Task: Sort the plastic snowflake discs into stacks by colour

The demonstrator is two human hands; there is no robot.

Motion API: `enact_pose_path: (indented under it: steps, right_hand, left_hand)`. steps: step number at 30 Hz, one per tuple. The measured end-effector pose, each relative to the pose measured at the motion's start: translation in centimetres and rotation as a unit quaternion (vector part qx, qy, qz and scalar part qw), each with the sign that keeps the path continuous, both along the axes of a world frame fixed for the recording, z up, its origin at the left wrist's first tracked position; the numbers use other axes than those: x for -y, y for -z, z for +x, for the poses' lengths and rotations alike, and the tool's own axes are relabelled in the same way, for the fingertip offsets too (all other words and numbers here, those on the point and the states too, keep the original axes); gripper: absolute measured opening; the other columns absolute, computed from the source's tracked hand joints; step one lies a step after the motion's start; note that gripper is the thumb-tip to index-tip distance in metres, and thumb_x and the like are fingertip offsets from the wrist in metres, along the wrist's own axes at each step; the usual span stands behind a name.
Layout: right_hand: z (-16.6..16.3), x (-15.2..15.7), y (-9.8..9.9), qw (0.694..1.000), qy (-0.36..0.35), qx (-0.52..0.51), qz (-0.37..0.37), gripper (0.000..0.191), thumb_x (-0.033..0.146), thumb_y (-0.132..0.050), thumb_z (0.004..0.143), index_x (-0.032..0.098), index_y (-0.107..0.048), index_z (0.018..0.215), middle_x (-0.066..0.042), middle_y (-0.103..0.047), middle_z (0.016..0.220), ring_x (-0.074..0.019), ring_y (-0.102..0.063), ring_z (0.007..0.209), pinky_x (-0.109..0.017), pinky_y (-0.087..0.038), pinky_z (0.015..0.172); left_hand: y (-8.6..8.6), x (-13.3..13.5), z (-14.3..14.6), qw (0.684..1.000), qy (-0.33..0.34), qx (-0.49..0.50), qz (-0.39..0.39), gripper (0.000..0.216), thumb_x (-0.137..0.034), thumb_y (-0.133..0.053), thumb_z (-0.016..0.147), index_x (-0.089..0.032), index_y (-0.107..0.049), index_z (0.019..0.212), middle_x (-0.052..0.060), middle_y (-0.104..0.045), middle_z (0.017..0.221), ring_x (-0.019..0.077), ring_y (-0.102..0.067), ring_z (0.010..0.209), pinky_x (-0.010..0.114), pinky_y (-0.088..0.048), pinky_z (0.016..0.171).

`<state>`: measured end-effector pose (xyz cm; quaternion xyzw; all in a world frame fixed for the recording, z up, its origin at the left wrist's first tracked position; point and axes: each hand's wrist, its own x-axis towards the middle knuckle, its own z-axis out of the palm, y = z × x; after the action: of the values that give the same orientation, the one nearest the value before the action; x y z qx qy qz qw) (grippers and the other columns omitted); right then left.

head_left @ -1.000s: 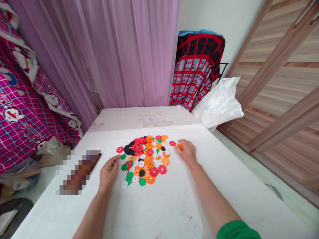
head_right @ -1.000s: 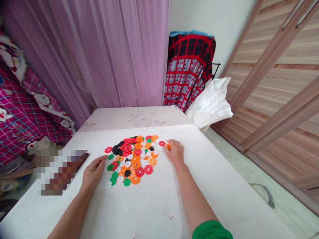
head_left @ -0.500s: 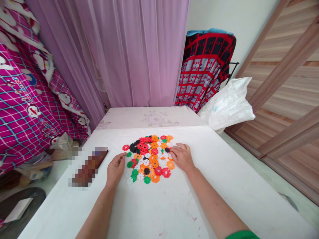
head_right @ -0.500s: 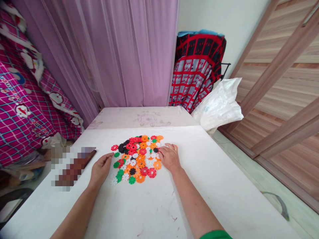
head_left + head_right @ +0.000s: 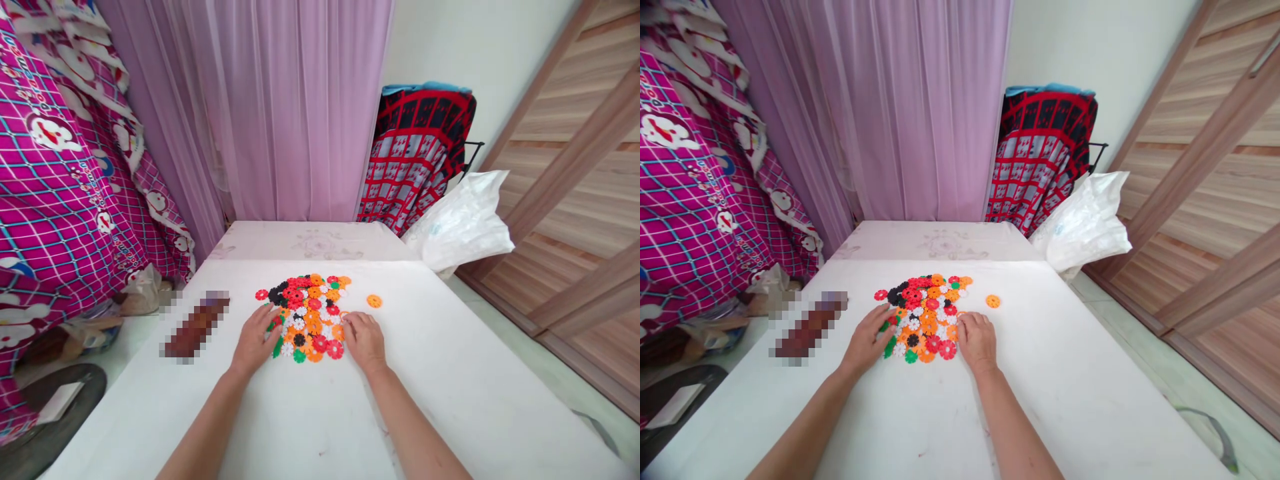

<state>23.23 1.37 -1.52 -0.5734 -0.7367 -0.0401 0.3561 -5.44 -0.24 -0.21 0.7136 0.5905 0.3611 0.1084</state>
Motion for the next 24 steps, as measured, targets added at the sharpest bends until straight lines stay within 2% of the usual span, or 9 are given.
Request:
enact_pose_path:
  steps: [3,5,7,10,13,17,20,24]
  right_hand:
    - [-0.4,0.9,0.0,0.999,-0.039,-0.001,-0.006,0.022,0.020,-0.049,0.087,0.023,-0.071,0.087,-0.005,-0.067,0.094,-0.0195,-0.056,0.086,-0.033,-0.044,0.080]
    - [-0.7,1.1,-0.1,0.997,-0.071,-0.010,-0.008,0.024,0.020,-0.048,0.088,0.024,-0.072,0.089,-0.006,-0.068,0.095,-0.0193,-0.057,0.088,-0.033,-0.045,0.082]
    - [-0.9,1.0,-0.2,0.995,-0.095,-0.026,-0.005,0.026,0.020,-0.046,0.089,0.024,-0.071,0.093,-0.005,-0.069,0.096,-0.0189,-0.059,0.089,-0.033,-0.047,0.084]
    - [-0.7,0.7,0.0,0.994,-0.097,-0.051,-0.001,0.027,0.020,-0.045,0.089,0.024,-0.071,0.095,-0.005,-0.070,0.098,-0.0179,-0.061,0.091,-0.032,-0.049,0.085]
    - [-0.1,0.5,0.4,0.996,-0.049,-0.078,-0.013,0.025,0.023,-0.046,0.087,0.024,-0.070,0.091,-0.004,-0.070,0.094,-0.0177,-0.062,0.088,-0.031,-0.049,0.083]
    - [0.2,0.3,0.7,0.995,0.002,-0.097,-0.034,0.024,0.023,-0.045,0.086,0.023,-0.069,0.088,-0.004,-0.070,0.090,-0.0181,-0.061,0.086,-0.030,-0.047,0.080]
    - [-0.8,-0.5,-0.2,0.996,-0.009,-0.079,-0.037,0.022,0.022,-0.047,0.085,0.023,-0.069,0.088,-0.004,-0.070,0.092,-0.0190,-0.060,0.088,-0.031,-0.045,0.083]
    - [-3.5,-2.7,-2.8,0.995,-0.048,-0.036,-0.076,0.017,0.023,-0.054,0.084,0.024,-0.068,0.094,-0.003,-0.071,0.101,-0.0203,-0.057,0.099,-0.032,-0.040,0.087]
  left_hand:
    - [-0.1,1.1,1.4,0.984,0.090,-0.153,0.001,0.044,-0.050,-0.048,0.088,-0.035,-0.059,0.128,0.004,-0.046,0.147,0.0306,-0.036,0.139,0.056,-0.027,0.112]
    - [-0.1,1.3,2.1,0.977,0.076,-0.197,-0.013,0.046,-0.053,-0.046,0.088,-0.037,-0.056,0.130,0.005,-0.046,0.147,0.0322,-0.035,0.139,0.059,-0.025,0.112]
    - [0.0,1.2,2.4,0.978,0.031,-0.203,-0.025,0.050,-0.054,-0.045,0.088,-0.033,-0.055,0.132,0.008,-0.046,0.147,0.0334,-0.036,0.138,0.060,-0.025,0.111]
    - [0.4,0.8,2.0,0.984,-0.023,-0.177,-0.024,0.052,-0.053,-0.043,0.089,-0.026,-0.056,0.132,0.011,-0.043,0.148,0.0339,-0.035,0.139,0.059,-0.027,0.111]
    - [0.7,0.8,1.3,0.989,-0.062,-0.132,-0.019,0.051,-0.051,-0.040,0.090,-0.023,-0.059,0.128,0.012,-0.048,0.145,0.0326,-0.041,0.135,0.056,-0.033,0.108]
    - [0.6,1.1,0.7,0.995,-0.045,-0.089,-0.026,0.044,-0.046,-0.040,0.091,-0.022,-0.064,0.119,0.012,-0.060,0.133,0.0290,-0.053,0.125,0.056,-0.035,0.108]
    - [0.7,0.9,0.5,0.998,-0.032,-0.052,-0.024,0.040,-0.044,-0.040,0.091,-0.024,-0.066,0.115,0.009,-0.065,0.127,0.0261,-0.057,0.121,0.053,-0.037,0.108]
    - [1.2,0.3,0.0,0.998,-0.061,0.017,-0.012,0.040,-0.043,-0.040,0.089,-0.024,-0.067,0.112,0.008,-0.066,0.125,0.0226,-0.061,0.114,0.042,-0.046,0.101]
